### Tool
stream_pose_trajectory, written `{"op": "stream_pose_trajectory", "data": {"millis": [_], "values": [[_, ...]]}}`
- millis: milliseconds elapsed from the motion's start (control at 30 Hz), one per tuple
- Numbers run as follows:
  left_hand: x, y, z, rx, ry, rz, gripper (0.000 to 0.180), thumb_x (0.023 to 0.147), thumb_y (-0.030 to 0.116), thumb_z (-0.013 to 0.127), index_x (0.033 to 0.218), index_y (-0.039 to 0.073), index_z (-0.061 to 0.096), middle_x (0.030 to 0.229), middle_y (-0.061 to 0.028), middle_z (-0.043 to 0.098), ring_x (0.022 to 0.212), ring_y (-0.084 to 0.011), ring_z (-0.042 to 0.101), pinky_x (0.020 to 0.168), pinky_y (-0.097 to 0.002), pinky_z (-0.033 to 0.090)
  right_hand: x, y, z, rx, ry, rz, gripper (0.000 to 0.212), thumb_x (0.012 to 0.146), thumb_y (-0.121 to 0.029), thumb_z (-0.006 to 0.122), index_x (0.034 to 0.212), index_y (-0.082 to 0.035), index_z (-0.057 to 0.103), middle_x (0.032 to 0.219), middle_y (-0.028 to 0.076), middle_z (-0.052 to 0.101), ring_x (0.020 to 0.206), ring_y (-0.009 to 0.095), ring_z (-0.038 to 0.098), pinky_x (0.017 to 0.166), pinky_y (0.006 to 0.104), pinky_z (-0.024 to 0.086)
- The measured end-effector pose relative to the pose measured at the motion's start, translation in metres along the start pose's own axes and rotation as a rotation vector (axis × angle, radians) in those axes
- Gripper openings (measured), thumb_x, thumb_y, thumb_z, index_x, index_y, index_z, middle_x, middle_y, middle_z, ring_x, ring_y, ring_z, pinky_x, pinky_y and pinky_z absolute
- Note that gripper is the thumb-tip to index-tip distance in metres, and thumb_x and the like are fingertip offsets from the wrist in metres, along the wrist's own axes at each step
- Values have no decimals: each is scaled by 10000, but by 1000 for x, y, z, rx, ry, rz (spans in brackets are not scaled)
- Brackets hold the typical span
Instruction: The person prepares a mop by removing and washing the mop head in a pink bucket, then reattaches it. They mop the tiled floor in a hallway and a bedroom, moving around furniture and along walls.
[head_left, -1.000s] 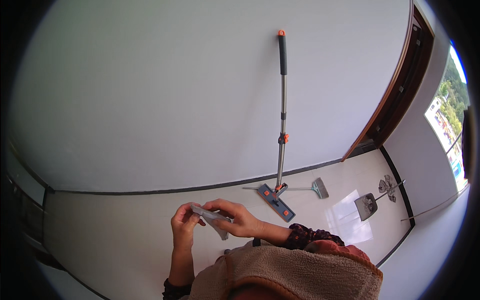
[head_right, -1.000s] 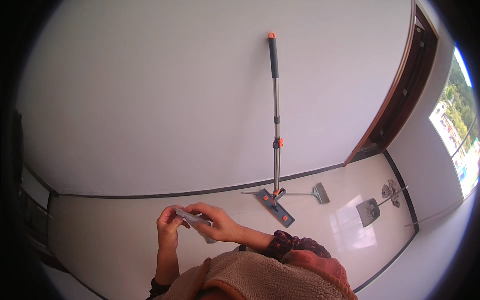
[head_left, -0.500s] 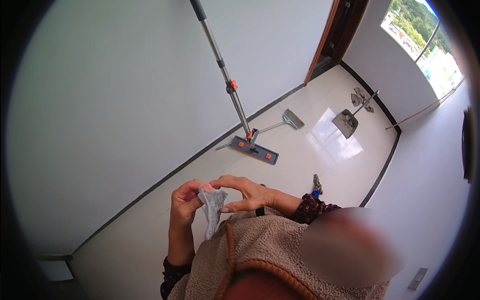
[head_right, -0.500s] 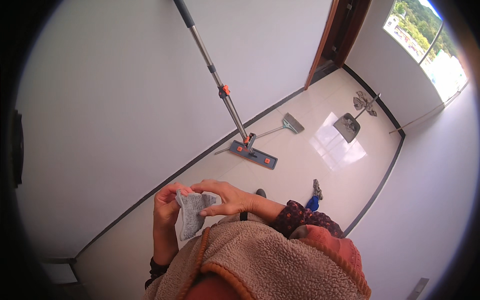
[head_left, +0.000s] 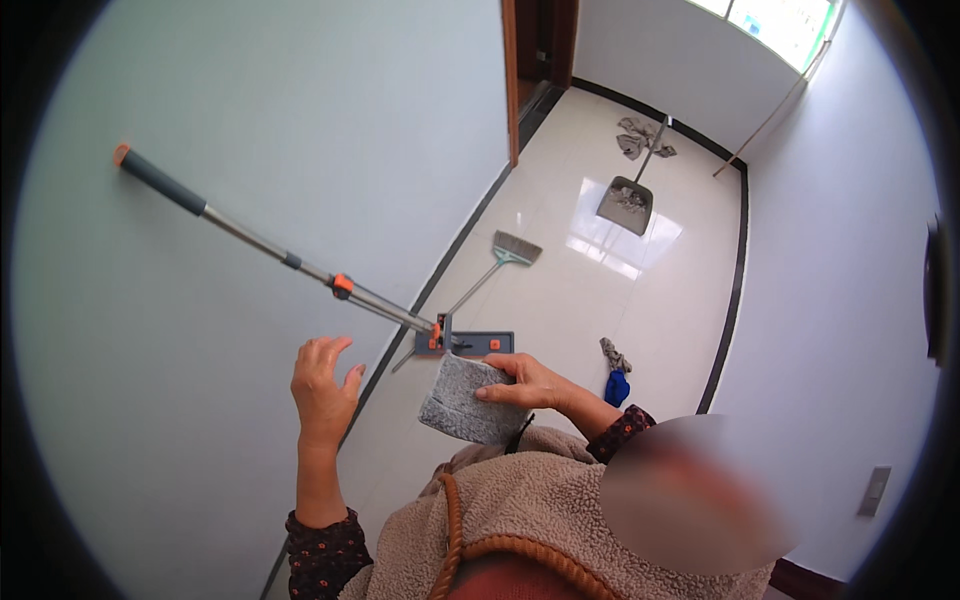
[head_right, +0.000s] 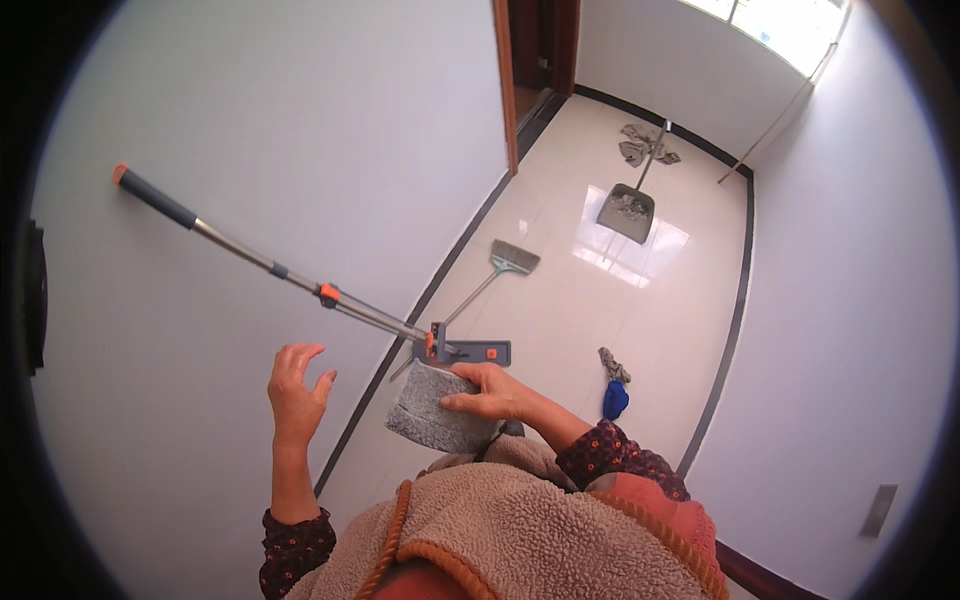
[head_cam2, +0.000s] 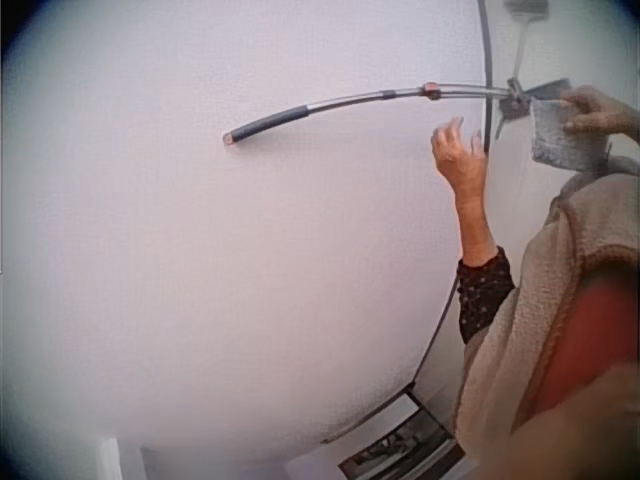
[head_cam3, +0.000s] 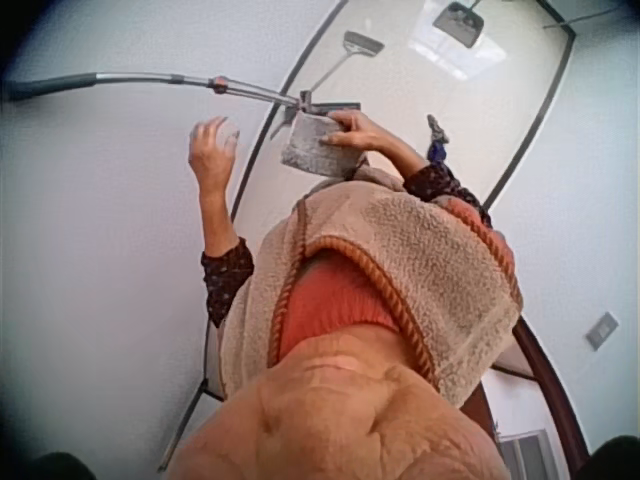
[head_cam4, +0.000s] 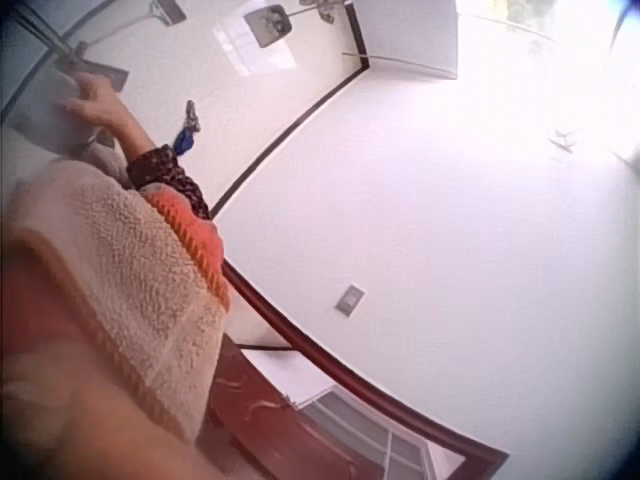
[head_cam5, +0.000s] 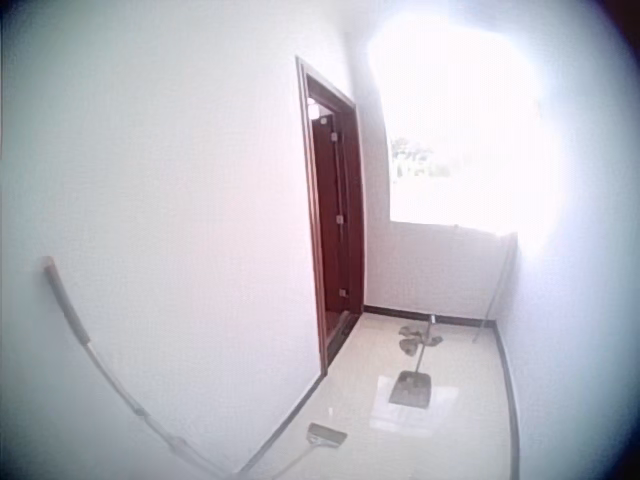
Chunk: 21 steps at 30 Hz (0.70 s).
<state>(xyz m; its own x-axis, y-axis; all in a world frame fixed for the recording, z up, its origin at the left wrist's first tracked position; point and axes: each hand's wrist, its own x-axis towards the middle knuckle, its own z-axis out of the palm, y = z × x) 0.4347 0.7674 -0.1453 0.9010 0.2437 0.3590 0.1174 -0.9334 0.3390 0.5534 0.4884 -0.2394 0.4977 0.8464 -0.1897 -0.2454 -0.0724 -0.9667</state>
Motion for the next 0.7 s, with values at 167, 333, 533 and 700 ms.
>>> {"op": "stream_pose_trajectory", "data": {"millis": [167,333,533,700], "values": [[112,-65,48,394,-87,202,503,645,123,838,1102,60,639,1177,-188,558,1215,-389,448,1071,-497,322,-43,6,-52,20,253,170,429,876,-285,723,1204,-22,637,1059,45,693,987,145,616,900,315,482],[188,-132,88,990,-598,120,481,785,424,747,1170,144,679,1220,-126,600,1237,-338,481,1110,-533,265,-85,26,-49,33,548,184,394,874,-284,735,1162,-29,650,1007,39,695,950,137,627,876,316,499],[189,-204,159,1059,-1130,-128,331,835,337,683,1132,201,735,1175,-25,709,1074,-220,678,845,-415,516,-119,30,-24,133,871,163,361,859,-246,757,1121,-15,662,959,46,695,867,119,640,800,294,524],[127,-216,104,1068,-1035,49,381,752,471,771,1005,186,772,996,-24,747,939,-186,717,766,-313,535,-114,34,-27,57,879,228,385,852,-289,753,1101,-6,671,947,51,694,859,129,636,781,298,513]]}}
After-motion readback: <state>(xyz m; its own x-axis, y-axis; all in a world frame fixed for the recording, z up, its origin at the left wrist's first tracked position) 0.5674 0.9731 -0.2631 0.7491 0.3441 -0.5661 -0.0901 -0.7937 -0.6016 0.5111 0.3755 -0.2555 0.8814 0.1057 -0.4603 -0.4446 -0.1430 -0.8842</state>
